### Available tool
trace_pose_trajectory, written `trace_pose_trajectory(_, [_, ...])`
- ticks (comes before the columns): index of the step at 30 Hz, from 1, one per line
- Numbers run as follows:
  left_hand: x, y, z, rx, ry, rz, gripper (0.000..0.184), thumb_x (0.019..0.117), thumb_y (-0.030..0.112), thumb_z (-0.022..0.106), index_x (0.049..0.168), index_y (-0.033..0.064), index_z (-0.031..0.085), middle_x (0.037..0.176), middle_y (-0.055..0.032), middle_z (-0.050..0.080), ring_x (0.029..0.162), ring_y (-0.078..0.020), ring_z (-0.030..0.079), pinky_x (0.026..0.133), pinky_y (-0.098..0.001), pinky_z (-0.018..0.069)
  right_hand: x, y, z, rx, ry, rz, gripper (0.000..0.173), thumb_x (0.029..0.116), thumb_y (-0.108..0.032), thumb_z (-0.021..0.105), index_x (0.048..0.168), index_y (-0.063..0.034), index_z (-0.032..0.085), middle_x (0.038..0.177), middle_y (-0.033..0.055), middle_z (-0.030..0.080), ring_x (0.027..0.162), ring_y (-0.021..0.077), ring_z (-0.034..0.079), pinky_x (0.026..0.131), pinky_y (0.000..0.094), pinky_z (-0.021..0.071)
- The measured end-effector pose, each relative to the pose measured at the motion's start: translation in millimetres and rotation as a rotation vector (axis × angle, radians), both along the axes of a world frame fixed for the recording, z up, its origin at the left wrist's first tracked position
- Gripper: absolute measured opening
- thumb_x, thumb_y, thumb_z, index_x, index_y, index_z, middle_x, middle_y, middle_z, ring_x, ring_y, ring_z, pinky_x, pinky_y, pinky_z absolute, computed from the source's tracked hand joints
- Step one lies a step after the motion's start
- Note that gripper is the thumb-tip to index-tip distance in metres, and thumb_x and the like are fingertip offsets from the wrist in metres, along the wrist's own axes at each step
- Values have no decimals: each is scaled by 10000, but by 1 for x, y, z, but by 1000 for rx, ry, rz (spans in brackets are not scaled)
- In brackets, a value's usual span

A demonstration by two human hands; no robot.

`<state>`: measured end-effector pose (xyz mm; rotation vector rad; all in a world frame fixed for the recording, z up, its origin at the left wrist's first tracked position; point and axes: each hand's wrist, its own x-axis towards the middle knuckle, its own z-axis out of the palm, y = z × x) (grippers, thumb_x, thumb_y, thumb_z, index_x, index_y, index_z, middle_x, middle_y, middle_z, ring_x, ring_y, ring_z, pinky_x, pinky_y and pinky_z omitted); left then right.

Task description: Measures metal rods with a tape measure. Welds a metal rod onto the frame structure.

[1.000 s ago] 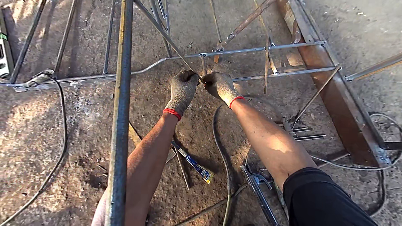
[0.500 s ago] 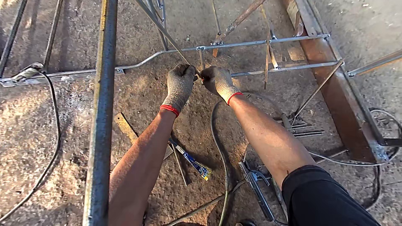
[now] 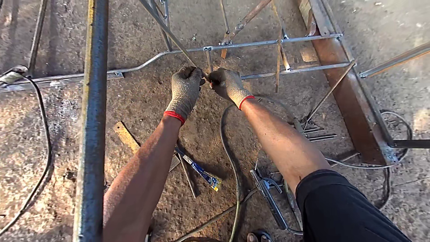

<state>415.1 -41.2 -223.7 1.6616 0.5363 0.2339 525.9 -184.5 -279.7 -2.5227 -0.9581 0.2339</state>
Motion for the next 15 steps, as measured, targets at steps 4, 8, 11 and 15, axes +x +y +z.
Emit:
trace_pose_trajectory(4, [-3, -4, 5, -68, 18, 15, 233, 1049, 206, 563, 1173, 49, 684, 1053, -76, 750, 901, -199, 755, 757, -391, 648, -3, -15, 21, 69, 28, 48, 680, 841, -303, 787, 1477, -274, 548, 1291, 88, 658, 1142, 295, 648, 963, 582, 526])
trace_pose_trajectory(8, [-9, -6, 10, -147, 22, 10, 185, 1015, 152, 594, 1158, 70, 677, 1057, -75, 742, 901, -208, 750, 733, -380, 644, -72, -78, 91, -43, -124, 203, 597, 832, -315, 767, 1390, -171, 610, 1238, 140, 637, 1114, 325, 624, 901, 540, 536])
trace_pose_trajectory(11, [-11, -6, 14, -186, 29, 8, 163, 1010, 126, 581, 1132, 69, 672, 1056, -78, 729, 914, -211, 736, 738, -386, 629, -181, -164, 141, -391, 366, 342, 385, 937, -365, 697, 1261, -160, 666, 1041, 107, 691, 900, 305, 686, 747, 571, 566])
trace_pose_trajectory(15, [-10, -4, 14, -222, 9, 11, 208, 999, 86, 563, 1178, 41, 659, 1081, -109, 717, 917, -220, 720, 739, -387, 609, -285, -238, 97, -498, 397, 95, 743, 863, -460, 738, 1487, -139, 493, 1153, 252, 664, 964, 471, 675, 779, 657, 549])
